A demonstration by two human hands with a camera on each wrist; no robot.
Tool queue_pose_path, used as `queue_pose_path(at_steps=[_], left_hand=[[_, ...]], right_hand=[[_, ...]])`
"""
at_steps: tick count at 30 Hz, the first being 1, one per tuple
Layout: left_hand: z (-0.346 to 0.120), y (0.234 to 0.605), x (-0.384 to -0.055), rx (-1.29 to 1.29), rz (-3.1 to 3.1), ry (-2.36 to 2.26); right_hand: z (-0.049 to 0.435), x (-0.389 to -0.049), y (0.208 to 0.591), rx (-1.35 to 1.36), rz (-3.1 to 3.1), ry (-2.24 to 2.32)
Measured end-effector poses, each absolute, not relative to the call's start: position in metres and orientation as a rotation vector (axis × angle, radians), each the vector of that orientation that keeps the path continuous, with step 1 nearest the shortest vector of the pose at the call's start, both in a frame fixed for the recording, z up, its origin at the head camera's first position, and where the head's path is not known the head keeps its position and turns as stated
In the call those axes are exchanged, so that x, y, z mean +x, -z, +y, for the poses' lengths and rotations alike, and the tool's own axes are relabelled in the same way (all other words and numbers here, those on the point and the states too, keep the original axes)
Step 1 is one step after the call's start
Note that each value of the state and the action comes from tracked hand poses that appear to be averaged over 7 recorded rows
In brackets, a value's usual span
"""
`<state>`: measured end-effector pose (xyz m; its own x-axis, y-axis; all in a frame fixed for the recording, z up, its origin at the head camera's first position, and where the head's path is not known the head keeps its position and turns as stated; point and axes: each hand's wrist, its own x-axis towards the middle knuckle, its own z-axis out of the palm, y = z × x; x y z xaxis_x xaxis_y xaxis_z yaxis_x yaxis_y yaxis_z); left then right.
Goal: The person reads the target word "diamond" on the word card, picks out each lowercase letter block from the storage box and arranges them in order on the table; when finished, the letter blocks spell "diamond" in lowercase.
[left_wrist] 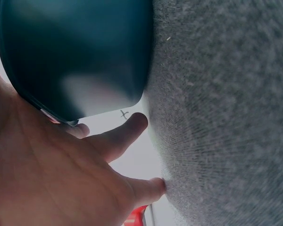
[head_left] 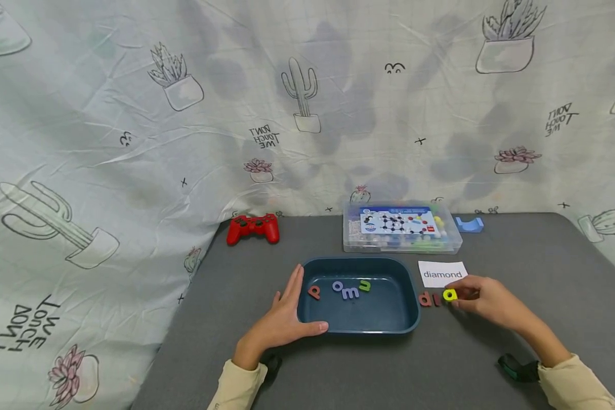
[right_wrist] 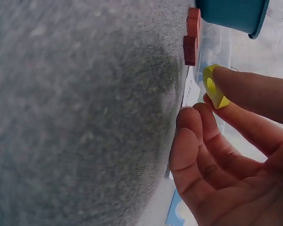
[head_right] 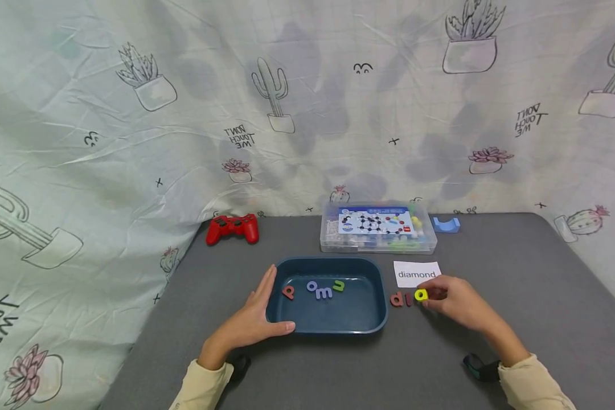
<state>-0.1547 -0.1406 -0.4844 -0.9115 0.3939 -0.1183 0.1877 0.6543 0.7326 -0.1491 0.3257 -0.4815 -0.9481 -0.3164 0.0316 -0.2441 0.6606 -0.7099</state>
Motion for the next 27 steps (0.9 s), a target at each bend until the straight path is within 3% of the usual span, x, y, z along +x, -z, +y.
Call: queue_pose_path(at_steps=[13,27], left_hand=[[-0.143,0.484,-0.153,0.497,2.580,-1.146],[-0.142,0.482,-0.153,0.488,2.588,-1.122]], right_hand=[[0.326,-0.153,0.497,-0.735,2.907,1.042],[0.326,-0.153,0.497,-0.704,2.897,1.034]])
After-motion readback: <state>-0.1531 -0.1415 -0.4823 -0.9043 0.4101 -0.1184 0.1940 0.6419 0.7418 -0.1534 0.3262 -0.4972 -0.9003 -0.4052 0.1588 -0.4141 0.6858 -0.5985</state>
